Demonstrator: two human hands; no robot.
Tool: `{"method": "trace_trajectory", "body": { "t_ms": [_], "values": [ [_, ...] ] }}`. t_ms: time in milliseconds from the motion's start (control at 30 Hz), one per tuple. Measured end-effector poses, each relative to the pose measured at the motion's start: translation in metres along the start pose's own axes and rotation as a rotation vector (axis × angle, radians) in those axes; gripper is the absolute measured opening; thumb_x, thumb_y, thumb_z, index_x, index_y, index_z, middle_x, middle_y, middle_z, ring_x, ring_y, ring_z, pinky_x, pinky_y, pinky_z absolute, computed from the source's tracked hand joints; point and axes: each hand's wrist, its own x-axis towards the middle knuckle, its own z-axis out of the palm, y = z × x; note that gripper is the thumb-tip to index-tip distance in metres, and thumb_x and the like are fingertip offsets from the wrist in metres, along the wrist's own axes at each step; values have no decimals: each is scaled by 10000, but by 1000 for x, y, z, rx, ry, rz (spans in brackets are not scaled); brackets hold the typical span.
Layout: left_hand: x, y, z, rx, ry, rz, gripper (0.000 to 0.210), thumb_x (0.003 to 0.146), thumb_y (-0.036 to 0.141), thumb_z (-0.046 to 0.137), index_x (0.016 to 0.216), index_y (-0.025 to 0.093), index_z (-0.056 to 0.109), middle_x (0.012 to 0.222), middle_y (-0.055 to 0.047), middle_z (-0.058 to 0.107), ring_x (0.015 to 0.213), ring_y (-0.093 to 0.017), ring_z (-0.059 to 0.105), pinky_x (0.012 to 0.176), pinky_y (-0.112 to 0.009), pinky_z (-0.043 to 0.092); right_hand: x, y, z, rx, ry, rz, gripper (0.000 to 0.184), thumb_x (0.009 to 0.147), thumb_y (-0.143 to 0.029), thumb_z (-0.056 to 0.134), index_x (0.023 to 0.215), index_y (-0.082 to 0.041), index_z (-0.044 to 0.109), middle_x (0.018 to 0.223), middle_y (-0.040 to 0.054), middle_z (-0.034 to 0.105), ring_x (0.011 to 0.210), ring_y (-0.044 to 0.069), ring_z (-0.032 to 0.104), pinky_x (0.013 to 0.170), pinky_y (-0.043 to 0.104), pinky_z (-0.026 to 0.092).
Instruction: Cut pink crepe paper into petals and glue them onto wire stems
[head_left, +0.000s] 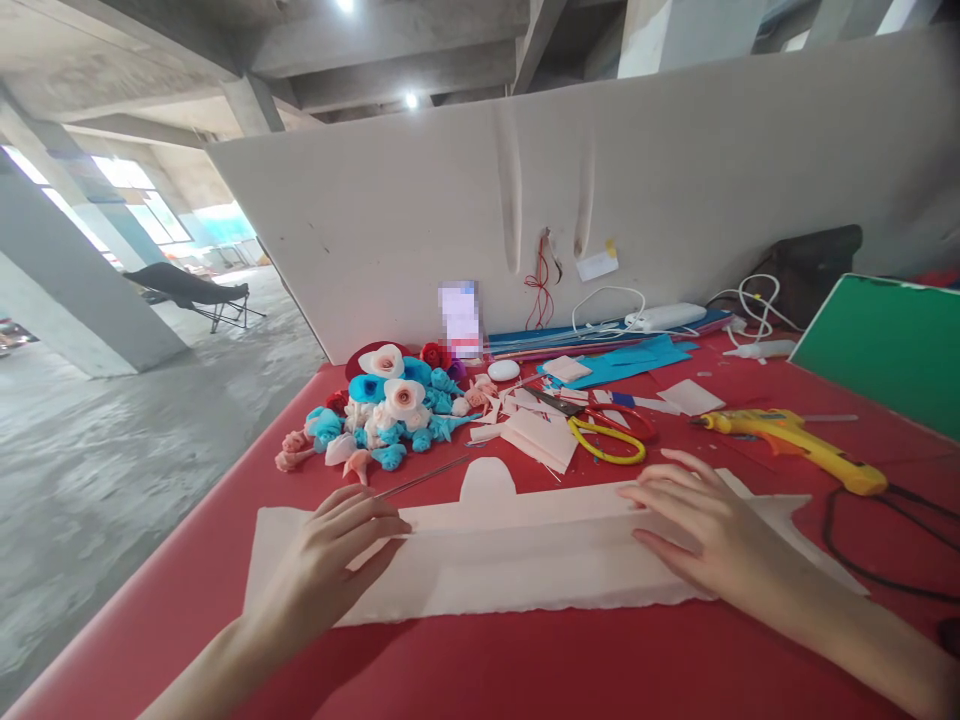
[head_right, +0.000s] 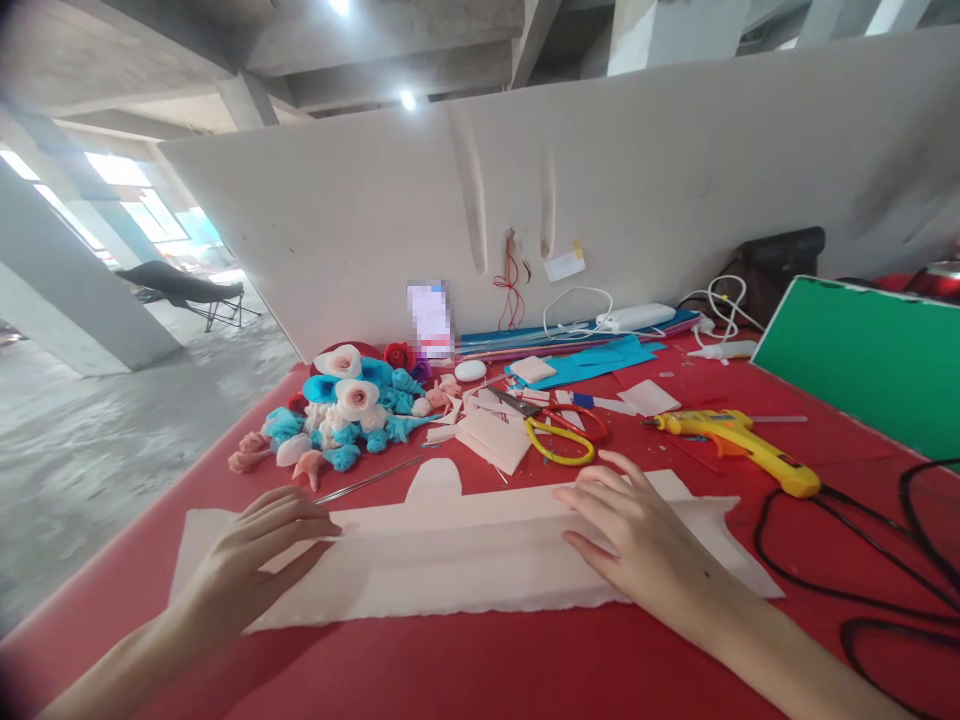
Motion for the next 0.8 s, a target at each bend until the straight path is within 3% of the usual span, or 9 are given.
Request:
{"method": "trace_trajectory", "body": {
  "t_ms": [100, 267, 333, 433, 500, 633, 700, 800],
  "values": [
    [-3, -9, 2, -22, 43, -4, 122, 824, 142, 525, 860, 223, 607, 777, 1, 667, 770, -164, 610, 766, -320, 477, -3, 14, -10, 42, -90, 61, 102, 764, -200, 552, 794, -240, 641, 757, 21, 661, 760, 212, 600, 805, 411, 454],
    [-4, -20, 0, -87, -35, -183, 85, 824, 201, 549, 832, 212, 634, 809, 3, 668, 763, -153, 623, 700, -247, 496, -14, 62, -31, 172, -222, 285, 119, 666, -147, 640, 617, -250, 676, 645, 5, 682, 589, 183, 628, 541, 273, 483],
    [-3, -19, -1, -97, -71, -226, 81, 820, 221, 557, 822, 211, 638, 803, 4, 670, 788, -166, 619, 726, -258, 495, -15, 76, -40, 241, -223, 396, 88, 645, -179, 666, 595, -247, 691, 643, 15, 692, 573, 187, 634, 513, 268, 478],
    [-2, -17, -2, -117, -130, -307, 101, 817, 274, 555, 800, 217, 636, 792, 10, 671, 798, -180, 612, 730, -271, 492, -11, 86, -55, 363, -141, 588, 26, 584, -229, 718, 610, -234, 721, 736, 52, 718, 697, 241, 665, 603, 308, 508],
    [-2, -16, -2, -128, -170, -373, 131, 816, 312, 543, 806, 220, 636, 809, 7, 674, 792, -187, 614, 714, -275, 492, -8, 88, -64, 482, -78, 729, 100, 555, -268, 751, 635, -211, 734, 780, 82, 724, 741, 265, 672, 634, 322, 520],
    [-2, -19, -6, -154, -264, -500, 198, 822, 361, 502, 792, 219, 637, 814, -1, 683, 729, -182, 622, 666, -265, 486, -9, 89, -73, 734, 89, 1010, 270, 672, -380, 692, 841, -171, 724, 837, 136, 719, 757, 284, 678, 585, 338, 538],
    [0, -22, -9, -204, -308, -582, 223, 814, 386, 497, 766, 215, 631, 803, 0, 679, 723, -178, 615, 672, -256, 472, -9, 89, -73, 793, 212, 1118, 275, 717, -360, 665, 909, -167, 706, 848, 142, 717, 774, 287, 676, 585, 353, 533],
    [4, -22, -10, -364, -390, -726, 270, 791, 430, 500, 738, 193, 618, 754, -6, 646, 723, -177, 588, 680, -254, 450, -7, 91, -71, 748, 403, 1231, 206, 682, -273, 708, 838, -138, 720, 756, 143, 718, 648, 262, 679, 499, 347, 491]
  ]
}}
